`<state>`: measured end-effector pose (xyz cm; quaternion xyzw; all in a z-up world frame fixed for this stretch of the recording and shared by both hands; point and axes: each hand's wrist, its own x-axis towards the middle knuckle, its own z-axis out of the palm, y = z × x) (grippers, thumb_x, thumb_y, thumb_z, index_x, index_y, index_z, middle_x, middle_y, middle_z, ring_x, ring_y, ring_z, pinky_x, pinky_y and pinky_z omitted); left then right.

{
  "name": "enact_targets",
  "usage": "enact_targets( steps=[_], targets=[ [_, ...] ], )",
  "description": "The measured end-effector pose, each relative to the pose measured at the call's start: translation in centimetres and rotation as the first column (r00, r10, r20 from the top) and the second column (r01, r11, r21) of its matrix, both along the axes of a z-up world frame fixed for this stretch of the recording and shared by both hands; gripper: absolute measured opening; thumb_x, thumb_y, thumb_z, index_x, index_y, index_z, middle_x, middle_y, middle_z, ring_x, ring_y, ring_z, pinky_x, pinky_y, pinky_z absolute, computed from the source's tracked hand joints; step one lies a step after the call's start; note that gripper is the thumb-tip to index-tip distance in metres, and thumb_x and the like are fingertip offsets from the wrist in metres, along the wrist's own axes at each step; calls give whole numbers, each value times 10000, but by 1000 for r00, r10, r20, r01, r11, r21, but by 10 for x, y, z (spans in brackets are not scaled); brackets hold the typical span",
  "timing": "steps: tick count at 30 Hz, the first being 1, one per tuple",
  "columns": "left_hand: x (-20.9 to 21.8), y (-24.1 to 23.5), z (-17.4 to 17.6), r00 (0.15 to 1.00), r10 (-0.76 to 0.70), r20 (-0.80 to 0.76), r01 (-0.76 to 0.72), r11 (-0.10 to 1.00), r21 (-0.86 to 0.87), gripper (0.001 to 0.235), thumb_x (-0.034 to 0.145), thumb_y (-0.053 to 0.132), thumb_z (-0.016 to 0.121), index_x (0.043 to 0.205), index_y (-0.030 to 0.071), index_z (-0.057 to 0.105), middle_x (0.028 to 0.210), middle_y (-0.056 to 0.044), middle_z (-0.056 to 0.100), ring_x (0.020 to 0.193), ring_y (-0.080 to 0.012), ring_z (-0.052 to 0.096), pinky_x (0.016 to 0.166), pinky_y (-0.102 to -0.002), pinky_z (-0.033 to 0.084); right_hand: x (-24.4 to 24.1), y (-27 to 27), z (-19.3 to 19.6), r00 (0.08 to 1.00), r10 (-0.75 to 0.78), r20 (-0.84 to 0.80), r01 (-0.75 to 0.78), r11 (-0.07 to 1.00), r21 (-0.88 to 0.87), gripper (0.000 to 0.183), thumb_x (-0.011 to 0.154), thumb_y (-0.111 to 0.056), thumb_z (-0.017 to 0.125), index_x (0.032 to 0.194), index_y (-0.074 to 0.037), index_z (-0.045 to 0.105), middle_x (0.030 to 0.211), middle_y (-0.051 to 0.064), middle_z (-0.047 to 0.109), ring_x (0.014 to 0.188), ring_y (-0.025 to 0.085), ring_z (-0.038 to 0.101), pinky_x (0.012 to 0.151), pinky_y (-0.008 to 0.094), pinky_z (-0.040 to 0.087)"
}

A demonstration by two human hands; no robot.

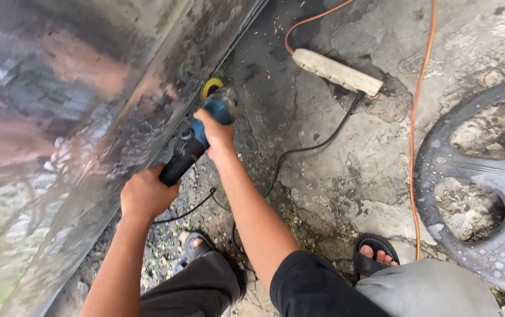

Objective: Using a handheld angle grinder to sand down the paint and rust on a car door panel.

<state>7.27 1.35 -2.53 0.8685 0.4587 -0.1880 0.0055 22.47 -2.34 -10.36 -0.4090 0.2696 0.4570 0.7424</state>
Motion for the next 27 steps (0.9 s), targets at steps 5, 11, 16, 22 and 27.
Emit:
enact_targets(
  steps=[5,11,16,22,27],
  targets=[
    [-4,5,-2,999,9,-42,-8,1000,23,488,769,477,671,1178,222,747,912,-130,781,903,-382,764,789,-493,619,1,-6,13,1000,5,-12,-6,1000,-23,950,642,-301,873,1442,59,509,1344,296,560,1303,470,539,934,559,501],
    [-3,0,6,999,8,-33,-8,1000,9,483,781,445,689,1171,172,765,905,-166,784,899,-403,765,781,-511,617,-4,13,-8,997,77,-22,-78,995,-58,946,584,-354,895,1391,17,568,1297,247,611,1239,409,606,931,511,539],
    [-9,-1,2,1000,15,12,-15,1000,5,457,784,457,684,1144,186,760,885,-151,773,880,-405,759,749,-501,614,-6,-1,5,1000,0,-11,-1,1000,-15,960,596,-281,887,1415,64,524,1298,297,589,1234,447,602,884,545,540],
    [-21,-2,5,999,46,4,-46,999,13,478,787,449,707,1168,167,765,898,-160,779,886,-400,763,755,-494,616,-17,2,-6,999,38,-27,-38,999,15,956,624,-272,900,1420,82,506,1272,295,584,1211,460,609,824,542,550],
    [-2,-8,5,998,22,-55,-20,999,33,420,765,482,668,1097,240,753,905,-100,775,930,-370,758,801,-473,609,-6,-5,6,999,-40,9,39,999,22,943,623,-248,882,1408,97,490,1271,318,575,1182,472,621,838,567,556]
  ],
)
